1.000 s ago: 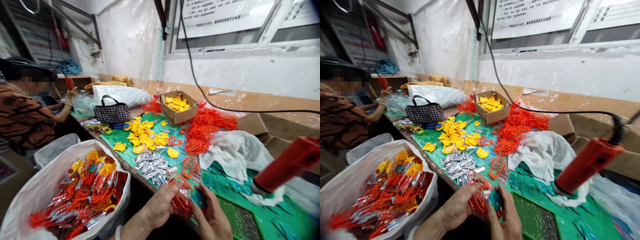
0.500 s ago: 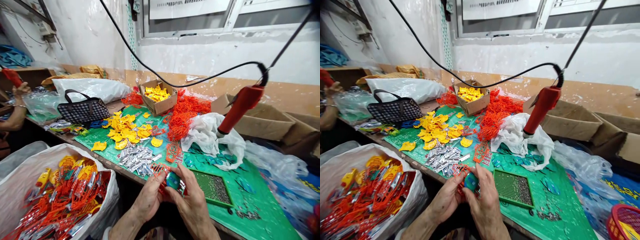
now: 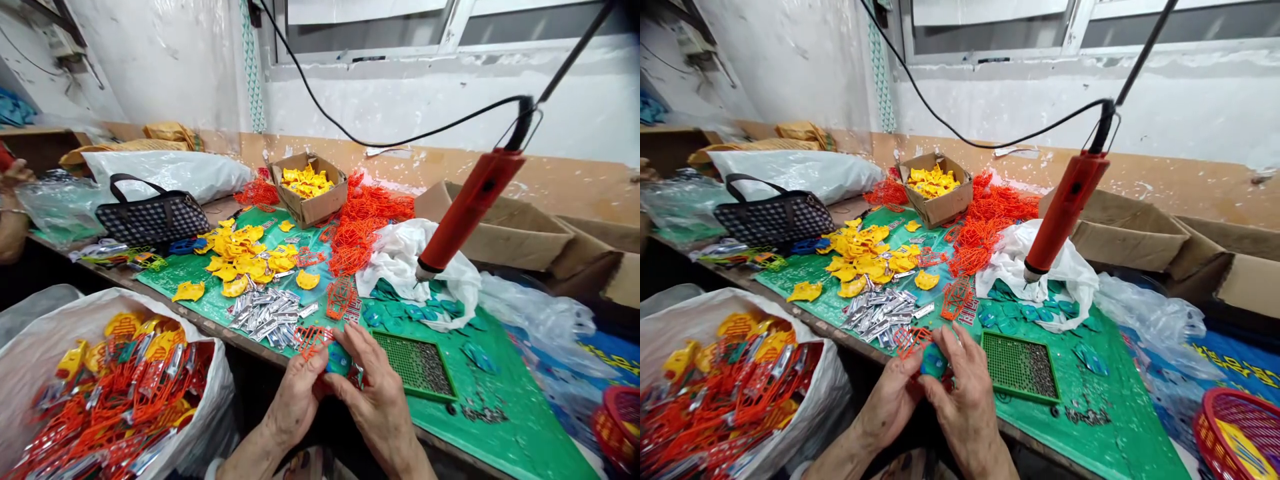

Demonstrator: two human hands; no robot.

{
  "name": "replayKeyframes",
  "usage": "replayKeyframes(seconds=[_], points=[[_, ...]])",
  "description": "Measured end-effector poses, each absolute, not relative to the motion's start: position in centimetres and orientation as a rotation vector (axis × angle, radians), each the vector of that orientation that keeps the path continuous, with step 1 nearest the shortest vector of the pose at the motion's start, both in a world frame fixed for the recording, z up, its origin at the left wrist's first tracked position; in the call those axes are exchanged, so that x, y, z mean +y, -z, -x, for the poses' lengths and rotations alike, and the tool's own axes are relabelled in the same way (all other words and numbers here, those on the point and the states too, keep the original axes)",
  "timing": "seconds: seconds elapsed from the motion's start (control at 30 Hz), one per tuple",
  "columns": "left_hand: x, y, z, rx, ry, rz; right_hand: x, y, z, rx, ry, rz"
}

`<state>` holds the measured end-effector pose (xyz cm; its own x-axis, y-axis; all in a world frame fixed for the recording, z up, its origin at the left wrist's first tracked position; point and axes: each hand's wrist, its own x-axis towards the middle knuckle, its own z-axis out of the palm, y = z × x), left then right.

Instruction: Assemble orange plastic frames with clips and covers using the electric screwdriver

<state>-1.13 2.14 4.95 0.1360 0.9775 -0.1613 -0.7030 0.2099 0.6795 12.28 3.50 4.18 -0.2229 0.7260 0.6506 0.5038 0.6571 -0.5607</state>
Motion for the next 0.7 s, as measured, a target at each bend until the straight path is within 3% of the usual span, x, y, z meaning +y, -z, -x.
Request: replayKeyframes(seconds=[0.37, 0.7], points=[[2.3, -4.7, 1.4, 0.785, -1.399, -0.528, 3.6, -3.9, -11.4, -1.895, -0.138, 0.98], [2.1, -4.0, 0.8, 0.751, -1.393, -0.393, 3.4, -3.6, -11.0, -1.7, -0.54, 1.01]])
